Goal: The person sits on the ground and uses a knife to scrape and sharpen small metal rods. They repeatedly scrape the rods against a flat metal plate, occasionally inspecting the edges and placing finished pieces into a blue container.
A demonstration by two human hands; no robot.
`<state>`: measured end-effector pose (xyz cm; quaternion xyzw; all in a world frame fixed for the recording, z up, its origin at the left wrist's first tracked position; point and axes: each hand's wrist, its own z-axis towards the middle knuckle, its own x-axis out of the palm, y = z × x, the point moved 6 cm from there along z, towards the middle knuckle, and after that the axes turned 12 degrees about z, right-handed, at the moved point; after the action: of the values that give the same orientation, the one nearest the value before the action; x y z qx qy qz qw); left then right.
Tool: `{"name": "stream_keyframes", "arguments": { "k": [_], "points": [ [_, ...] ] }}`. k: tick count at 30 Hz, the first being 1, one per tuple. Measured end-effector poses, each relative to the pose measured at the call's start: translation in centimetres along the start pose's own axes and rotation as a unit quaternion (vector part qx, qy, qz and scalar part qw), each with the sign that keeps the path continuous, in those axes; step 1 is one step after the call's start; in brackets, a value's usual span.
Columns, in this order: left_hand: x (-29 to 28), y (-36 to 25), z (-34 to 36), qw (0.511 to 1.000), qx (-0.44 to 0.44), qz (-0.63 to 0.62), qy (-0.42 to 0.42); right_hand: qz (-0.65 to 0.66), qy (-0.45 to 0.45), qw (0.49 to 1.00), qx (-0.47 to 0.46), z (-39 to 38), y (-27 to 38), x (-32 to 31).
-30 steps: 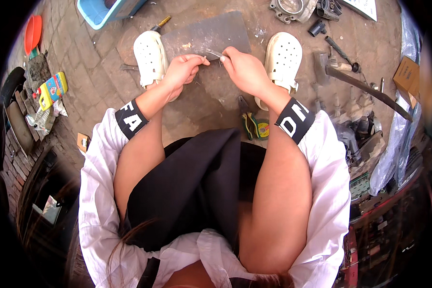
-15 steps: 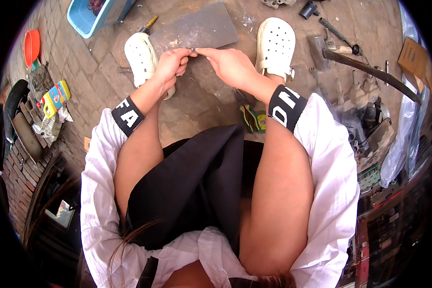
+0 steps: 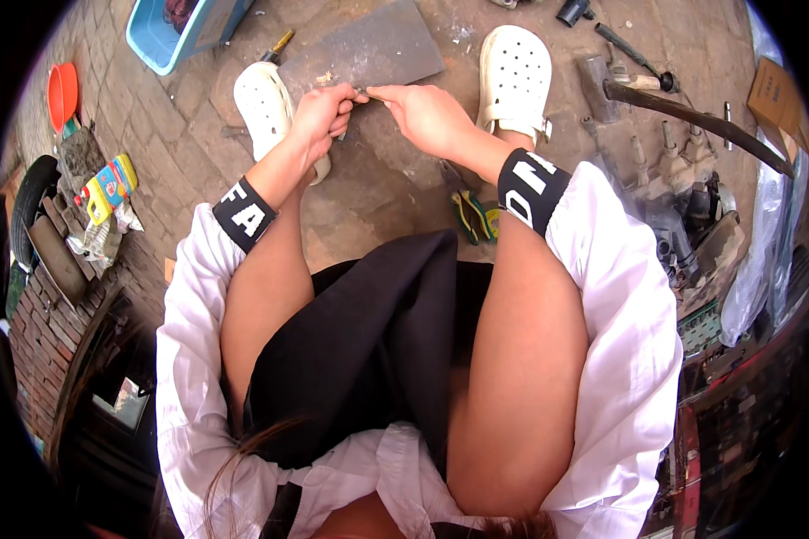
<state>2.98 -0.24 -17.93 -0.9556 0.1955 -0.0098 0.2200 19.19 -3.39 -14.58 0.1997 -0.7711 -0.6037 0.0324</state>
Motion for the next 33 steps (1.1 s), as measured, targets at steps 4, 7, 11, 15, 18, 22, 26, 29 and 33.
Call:
{"name": "stream_keyframes", "arguments": {
  "k": [4, 7, 11, 15, 18, 22, 26, 29, 33],
  "points": [
    [-0.1, 0.1, -0.1, 1.0, -0.007, 0.008, -0.006, -0.01, 0.04, 0.997, 0.062, 0.2, 0.3, 0.1],
    [0.1, -0.2, -0.3, 1.0, -0.004, 0.01, 0.001, 0.015, 0.014, 0.999, 0.044, 0.2, -0.4, 0.1],
    [0.3, -0.2, -0.5, 1.0, -0.004, 0.023, -0.017, 0.061, -0.006, 0.998, 0.007, -0.4, -0.4, 0.0],
    [0.0, -0.1, -0.3, 1.0, -0.001, 0.013, -0.008, 0.035, 0.027, 0.998, 0.033, -0.2, -0.7, 0.1],
    [0.0, 0.1, -0.1, 1.0, -0.002, 0.002, 0.001, 0.029, 0.027, 0.998, 0.04, -0.2, -0.7, 0.1],
    [0.1, 0.0, -0.1, 1.0, -0.002, 0.001, 0.005, 0.017, 0.025, 0.999, 0.041, -0.2, -0.4, -0.1],
    [-0.2, -0.1, -0.3, 1.0, 0.002, 0.007, -0.004, 0.015, 0.021, 0.999, 0.023, 0.0, -0.3, 0.1],
    [0.2, -0.3, -0.5, 1.0, -0.004, 0.014, -0.014, 0.009, 0.01, 1.0, 0.025, 0.0, 0.1, -0.1],
    [0.1, -0.1, -0.2, 1.0, -0.014, 0.013, -0.023, -0.026, 0.018, 0.998, 0.049, 0.0, 0.8, -0.2]
  ]
}}
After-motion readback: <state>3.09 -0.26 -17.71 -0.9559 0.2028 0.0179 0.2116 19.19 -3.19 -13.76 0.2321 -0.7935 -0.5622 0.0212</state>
